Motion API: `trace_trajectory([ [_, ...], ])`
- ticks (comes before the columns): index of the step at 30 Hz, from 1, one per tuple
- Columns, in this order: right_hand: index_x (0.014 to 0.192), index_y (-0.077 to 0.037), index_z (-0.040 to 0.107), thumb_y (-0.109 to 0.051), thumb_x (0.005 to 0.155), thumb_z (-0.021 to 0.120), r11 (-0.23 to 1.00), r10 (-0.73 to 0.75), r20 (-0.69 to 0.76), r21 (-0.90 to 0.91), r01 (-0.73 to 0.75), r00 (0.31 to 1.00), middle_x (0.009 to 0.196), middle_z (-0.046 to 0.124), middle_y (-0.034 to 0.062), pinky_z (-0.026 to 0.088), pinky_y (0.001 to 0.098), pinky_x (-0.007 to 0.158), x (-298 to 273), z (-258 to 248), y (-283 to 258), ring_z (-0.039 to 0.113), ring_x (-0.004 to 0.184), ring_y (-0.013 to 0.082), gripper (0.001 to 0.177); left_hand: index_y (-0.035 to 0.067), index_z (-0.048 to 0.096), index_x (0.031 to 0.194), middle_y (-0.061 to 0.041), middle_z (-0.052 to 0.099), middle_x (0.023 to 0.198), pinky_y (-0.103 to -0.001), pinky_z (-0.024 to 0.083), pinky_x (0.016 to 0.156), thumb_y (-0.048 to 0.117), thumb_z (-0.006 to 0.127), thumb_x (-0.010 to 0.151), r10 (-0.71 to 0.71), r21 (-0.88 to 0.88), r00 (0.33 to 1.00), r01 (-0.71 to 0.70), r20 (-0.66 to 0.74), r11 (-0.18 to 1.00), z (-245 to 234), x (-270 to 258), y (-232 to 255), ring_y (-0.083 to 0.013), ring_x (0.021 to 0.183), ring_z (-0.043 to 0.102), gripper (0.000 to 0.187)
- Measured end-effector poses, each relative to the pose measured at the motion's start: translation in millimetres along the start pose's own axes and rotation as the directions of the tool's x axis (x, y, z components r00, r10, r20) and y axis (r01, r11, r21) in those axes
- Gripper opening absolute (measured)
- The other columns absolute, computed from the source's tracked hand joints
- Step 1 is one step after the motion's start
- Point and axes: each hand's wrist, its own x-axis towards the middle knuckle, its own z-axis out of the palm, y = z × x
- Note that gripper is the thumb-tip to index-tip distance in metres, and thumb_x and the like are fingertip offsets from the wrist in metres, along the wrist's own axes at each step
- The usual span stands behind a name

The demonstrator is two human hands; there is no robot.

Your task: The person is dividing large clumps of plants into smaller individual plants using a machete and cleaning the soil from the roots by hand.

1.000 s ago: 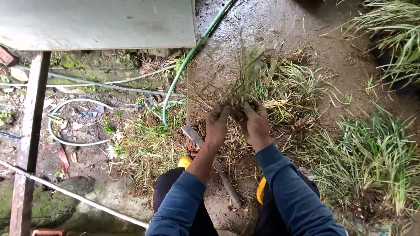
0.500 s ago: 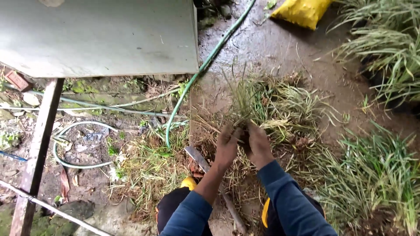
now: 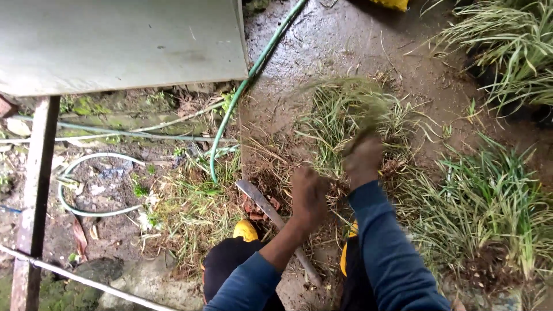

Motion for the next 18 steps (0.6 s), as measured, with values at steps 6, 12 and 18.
trace_trajectory([
  [6, 0.123, -0.005, 0.054, -0.029, 0.115, 0.048, 0.946, -0.125, -0.025, -0.304, 0.112, 0.992, 0.099, 0.054, 0.0140, 0.064, 0.0432, 0.080, 17, 0, -7, 0.068, 0.084, 0.0266, 0.026, 0.004, 0.066, 0.073, -0.015, 0.059, 0.070, -0.048, 0.046, 0.074, 0.008, 0.059, 0.095, -0.213, -0.093, 0.959, 0.233, 0.188, 0.968, -7, 6, -15, -0.0360, 0.072, 0.059, 0.023],
  [12, 0.127, -0.013, 0.056, -0.028, 0.105, 0.060, 0.977, 0.085, -0.169, 0.207, -0.049, 0.982, 0.113, 0.063, 0.0138, 0.068, 0.0394, 0.076, 48, -26, 23, 0.074, 0.092, 0.0259, 0.027, -0.002, 0.068, 0.102, -0.023, 0.071, 0.089, -0.046, 0.058, 0.078, 0.011, 0.055, 0.102, -0.559, 0.013, 0.829, 0.559, 0.029, 0.829, -46, 48, -38, -0.0342, 0.083, 0.073, 0.019],
  [18, 0.128, -0.007, 0.057, -0.025, 0.109, 0.060, 0.997, -0.034, -0.078, 0.071, 0.039, 0.996, 0.113, 0.063, 0.0102, 0.060, 0.0366, 0.098, 27, -14, -3, 0.067, 0.105, 0.0209, 0.026, -0.004, 0.048, 0.141, -0.029, 0.056, 0.127, -0.062, 0.049, 0.101, 0.028, 0.081, 0.090, -0.334, -0.048, 0.892, 0.336, -0.304, 0.941, -81, 64, -19, -0.0453, 0.121, 0.058, 0.069],
])
